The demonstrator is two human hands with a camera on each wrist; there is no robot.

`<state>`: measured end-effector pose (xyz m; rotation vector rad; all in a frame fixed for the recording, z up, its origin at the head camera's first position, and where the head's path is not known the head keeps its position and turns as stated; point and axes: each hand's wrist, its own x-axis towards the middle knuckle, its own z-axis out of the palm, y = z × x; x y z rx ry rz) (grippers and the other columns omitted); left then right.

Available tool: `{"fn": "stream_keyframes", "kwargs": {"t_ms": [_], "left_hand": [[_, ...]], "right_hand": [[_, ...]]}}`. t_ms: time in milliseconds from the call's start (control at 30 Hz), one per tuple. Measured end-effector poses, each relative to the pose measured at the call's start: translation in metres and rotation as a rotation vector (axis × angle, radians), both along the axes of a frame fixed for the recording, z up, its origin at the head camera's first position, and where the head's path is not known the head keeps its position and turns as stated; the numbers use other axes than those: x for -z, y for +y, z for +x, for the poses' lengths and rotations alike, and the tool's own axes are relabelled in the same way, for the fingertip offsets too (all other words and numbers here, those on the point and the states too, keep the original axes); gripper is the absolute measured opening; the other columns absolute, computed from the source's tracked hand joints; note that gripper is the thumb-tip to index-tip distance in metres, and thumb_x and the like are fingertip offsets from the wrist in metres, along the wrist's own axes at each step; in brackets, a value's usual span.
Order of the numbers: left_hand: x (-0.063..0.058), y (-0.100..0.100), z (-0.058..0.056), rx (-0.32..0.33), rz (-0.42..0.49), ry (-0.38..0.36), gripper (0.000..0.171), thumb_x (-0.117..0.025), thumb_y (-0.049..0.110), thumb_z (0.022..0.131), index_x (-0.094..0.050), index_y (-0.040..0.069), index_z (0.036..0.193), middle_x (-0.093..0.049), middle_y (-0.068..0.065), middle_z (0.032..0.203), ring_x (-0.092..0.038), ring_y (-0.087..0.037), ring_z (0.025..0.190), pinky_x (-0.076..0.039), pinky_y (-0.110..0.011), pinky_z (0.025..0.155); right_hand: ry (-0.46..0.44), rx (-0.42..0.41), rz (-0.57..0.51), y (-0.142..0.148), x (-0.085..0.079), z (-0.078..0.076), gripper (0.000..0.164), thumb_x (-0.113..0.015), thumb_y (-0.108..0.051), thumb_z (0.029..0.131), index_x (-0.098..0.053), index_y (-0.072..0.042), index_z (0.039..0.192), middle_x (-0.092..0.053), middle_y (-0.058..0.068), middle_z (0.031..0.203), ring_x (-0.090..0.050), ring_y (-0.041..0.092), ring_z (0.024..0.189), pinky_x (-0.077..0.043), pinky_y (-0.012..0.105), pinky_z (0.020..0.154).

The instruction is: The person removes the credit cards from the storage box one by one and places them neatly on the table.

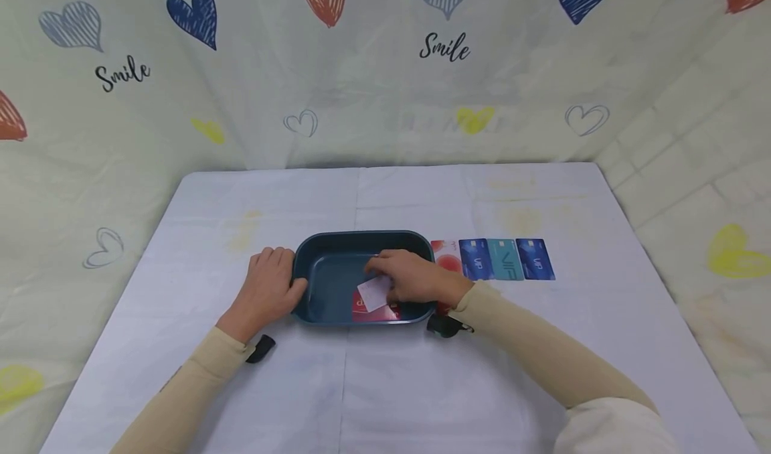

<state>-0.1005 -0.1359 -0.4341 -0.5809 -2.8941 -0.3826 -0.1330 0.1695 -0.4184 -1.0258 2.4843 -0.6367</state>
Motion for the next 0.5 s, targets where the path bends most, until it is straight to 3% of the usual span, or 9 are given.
{"fn": "stream_keyframes", "kwargs": {"t_ms": [500], "left_hand": [[-0.0023,0.0016,0.0007,-0.006,0.003,-0.009,0.014,-0.056,0.018,0.089,-0.048,0.007,0.084,-0.043,-0.007,0.077,-0.039,-0.026,0.077,-0.039,-0.046,0.082]], "right_hand": [[0.043,-0.003,0.063,-0.0036,-0.0022,0.0014,0.045,-0.083,-0.014,0.084,-0.07,-0.013,0.127,-0.07,0.007,0.122,-0.064,0.021,0.109,-0.057,0.04,0.095]]}}
